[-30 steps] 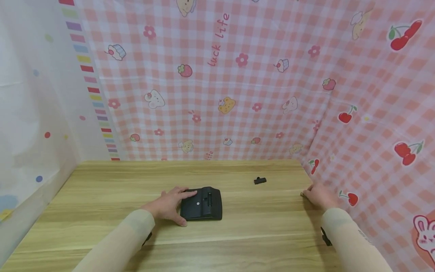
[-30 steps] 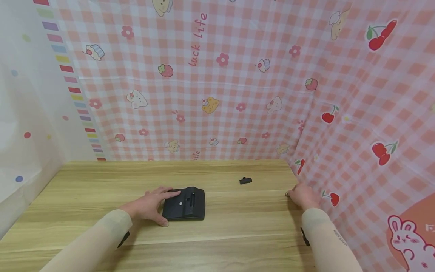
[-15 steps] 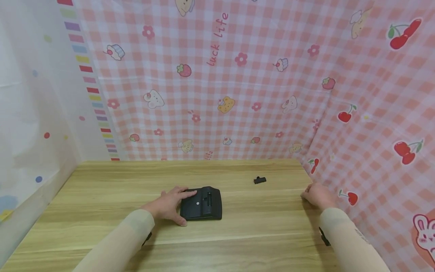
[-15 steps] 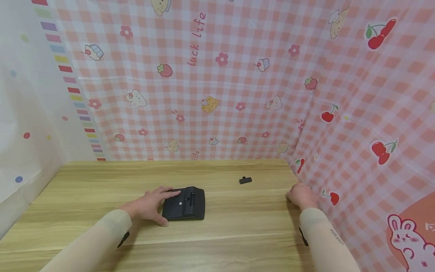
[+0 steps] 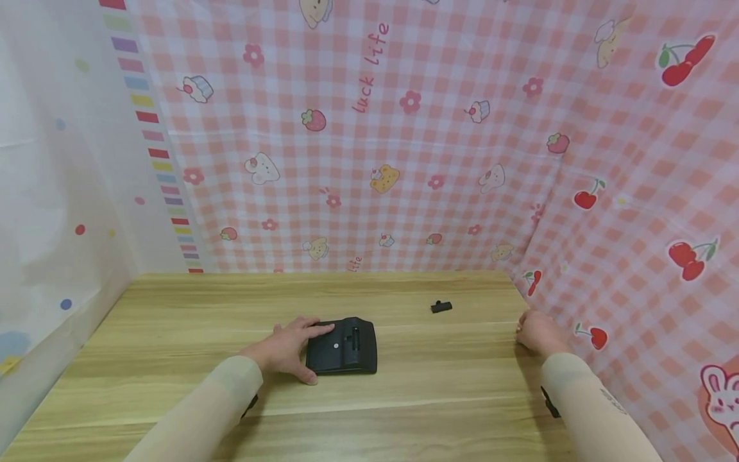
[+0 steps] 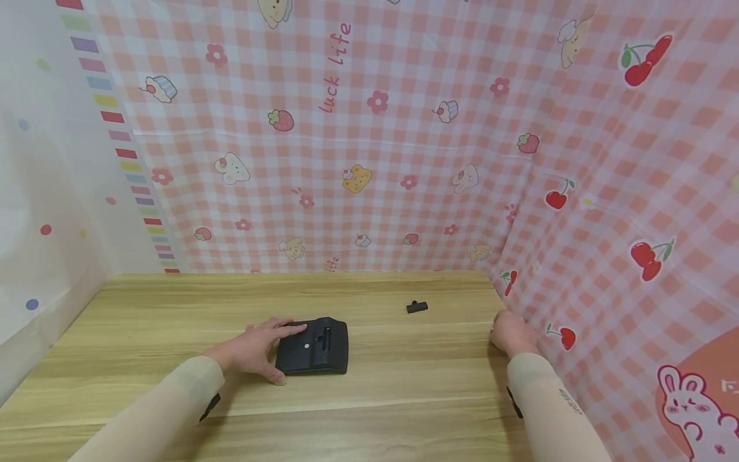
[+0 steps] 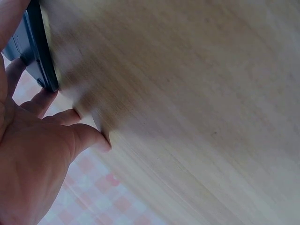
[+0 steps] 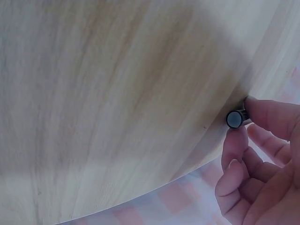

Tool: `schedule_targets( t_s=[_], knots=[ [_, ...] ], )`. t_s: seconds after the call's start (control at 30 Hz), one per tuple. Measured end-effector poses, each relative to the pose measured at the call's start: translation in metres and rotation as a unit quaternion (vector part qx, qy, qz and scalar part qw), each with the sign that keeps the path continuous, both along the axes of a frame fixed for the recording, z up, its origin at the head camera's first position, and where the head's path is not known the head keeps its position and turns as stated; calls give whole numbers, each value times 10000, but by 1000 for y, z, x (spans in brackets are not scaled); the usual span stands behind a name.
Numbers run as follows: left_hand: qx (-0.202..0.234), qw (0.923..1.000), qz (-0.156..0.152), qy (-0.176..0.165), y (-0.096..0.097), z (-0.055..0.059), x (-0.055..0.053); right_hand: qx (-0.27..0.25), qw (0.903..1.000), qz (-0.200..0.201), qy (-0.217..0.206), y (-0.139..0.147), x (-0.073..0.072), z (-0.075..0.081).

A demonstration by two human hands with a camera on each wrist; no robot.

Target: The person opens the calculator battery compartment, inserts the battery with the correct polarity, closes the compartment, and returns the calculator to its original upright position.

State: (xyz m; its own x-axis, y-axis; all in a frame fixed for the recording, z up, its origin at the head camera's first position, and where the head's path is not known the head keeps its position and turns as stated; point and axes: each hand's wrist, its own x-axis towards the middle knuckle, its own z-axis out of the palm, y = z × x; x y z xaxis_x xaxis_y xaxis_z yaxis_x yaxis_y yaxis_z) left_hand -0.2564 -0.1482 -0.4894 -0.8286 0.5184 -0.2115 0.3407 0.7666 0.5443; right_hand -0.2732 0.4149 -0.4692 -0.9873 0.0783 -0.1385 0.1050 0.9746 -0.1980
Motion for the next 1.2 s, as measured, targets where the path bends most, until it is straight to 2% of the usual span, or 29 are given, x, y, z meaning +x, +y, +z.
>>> schedule_targets(
  t_s=[0.3, 0.5, 0.7, 0.77, 1.0, 1.2],
  knots=[
    [30, 10000, -6, -49, 0, 0, 0, -75, 9998, -106, -121, -3, 2, 3],
    [15, 10000, -6, -17, 0, -1, 0, -238, 9996, -104, 116, -5, -1, 5],
    [13, 10000, 12, 5, 0, -1, 0, -286, 9982, -74, 530, 6, -14, -9],
    [24, 10000, 23, 9, 0, 0, 0, -301, 9972, -30, 682, 6, -14, -9],
    [35, 10000, 23, 14, 0, 1, 1, -582, 9926, 79, 1060, -14, -1, 11],
    [13, 10000, 17, 47, 0, -1, 0, -1060, 9826, 144, 1520, -29, -2, 21]
  ],
)
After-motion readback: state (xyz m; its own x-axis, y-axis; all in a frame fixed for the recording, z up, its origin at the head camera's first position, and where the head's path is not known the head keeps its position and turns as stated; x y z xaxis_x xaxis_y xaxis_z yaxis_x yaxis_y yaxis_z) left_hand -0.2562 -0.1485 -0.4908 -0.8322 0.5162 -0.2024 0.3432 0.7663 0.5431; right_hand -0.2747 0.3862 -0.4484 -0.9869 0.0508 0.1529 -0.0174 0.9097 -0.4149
